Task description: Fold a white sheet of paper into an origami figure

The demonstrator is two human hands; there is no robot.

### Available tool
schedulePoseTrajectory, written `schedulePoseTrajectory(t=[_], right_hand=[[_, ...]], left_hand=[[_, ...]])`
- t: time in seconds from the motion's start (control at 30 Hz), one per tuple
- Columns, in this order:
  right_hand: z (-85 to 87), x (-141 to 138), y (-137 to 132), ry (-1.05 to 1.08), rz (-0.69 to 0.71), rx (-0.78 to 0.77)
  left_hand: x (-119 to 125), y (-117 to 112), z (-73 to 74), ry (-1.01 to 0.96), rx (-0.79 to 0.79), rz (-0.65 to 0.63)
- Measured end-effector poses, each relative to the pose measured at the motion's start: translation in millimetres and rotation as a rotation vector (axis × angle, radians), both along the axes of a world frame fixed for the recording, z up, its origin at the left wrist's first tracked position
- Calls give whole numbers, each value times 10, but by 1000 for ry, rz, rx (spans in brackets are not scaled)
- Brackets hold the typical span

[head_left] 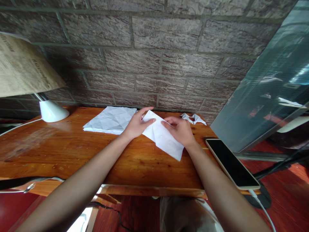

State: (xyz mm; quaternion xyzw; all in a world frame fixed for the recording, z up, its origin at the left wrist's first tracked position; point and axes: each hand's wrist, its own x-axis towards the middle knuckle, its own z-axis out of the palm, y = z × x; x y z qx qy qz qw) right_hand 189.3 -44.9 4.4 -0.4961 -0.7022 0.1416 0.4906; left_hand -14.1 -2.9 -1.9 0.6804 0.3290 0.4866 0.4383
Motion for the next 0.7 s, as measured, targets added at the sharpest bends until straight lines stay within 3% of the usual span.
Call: schedulePoseTrajectory(t=[0.13, 0.33, 0.53, 0.7], right_hand=[[-56, -39, 9, 103, 133, -145], [-97, 15, 78, 218, 69, -140], [-106, 37, 106, 280, 6, -137], [-79, 21, 89, 382, -49, -136]], left_hand=[[8, 24, -30, -50, -12, 56], [-43, 102, -113, 121, 310, 232], [-40, 30, -70, 277, 505, 403], [9, -65, -77, 383, 574, 342]])
